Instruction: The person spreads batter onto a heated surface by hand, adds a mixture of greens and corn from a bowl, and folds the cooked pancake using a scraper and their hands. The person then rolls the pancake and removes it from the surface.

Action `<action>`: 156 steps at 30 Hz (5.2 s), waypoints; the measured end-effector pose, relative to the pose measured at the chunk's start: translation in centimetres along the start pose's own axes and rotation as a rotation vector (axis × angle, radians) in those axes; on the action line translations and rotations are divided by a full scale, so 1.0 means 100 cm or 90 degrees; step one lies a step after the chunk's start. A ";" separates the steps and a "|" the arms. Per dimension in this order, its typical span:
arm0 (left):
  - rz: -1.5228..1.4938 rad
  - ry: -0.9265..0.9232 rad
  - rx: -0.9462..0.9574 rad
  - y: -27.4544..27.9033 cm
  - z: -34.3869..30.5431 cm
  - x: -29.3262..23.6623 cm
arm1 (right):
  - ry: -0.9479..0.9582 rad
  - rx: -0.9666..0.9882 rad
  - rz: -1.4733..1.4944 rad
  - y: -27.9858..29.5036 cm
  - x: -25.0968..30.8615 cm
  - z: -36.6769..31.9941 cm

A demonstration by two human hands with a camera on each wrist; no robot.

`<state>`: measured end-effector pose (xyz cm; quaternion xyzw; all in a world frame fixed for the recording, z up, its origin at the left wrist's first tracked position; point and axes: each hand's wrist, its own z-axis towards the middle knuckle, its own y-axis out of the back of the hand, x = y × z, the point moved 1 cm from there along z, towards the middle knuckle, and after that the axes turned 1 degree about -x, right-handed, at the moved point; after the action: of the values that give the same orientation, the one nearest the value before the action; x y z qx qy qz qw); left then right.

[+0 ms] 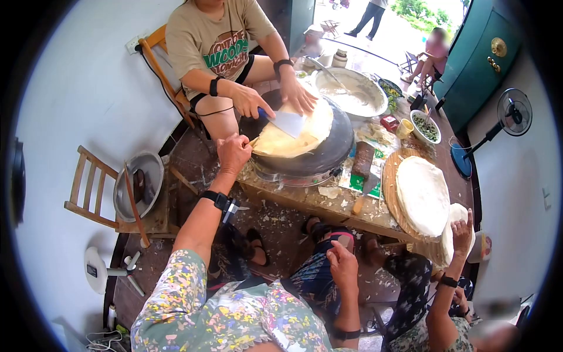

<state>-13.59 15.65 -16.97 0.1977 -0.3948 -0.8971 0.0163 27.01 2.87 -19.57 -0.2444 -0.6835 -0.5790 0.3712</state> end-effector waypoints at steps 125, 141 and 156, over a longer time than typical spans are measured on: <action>-0.726 0.186 1.162 0.062 -0.134 -0.052 | 0.633 0.149 -0.475 0.015 0.069 0.062; -0.695 0.435 0.709 0.061 -0.136 0.010 | 0.034 -0.176 -0.359 0.112 -0.074 0.089; -0.751 0.567 0.533 0.087 -0.171 0.054 | -0.040 -0.249 -0.429 0.059 -0.125 0.181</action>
<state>-13.41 -3.28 -23.05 0.6957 -0.4833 -0.3771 -0.3745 35.00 22.93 -26.84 -0.0903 -0.6132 -0.7801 0.0853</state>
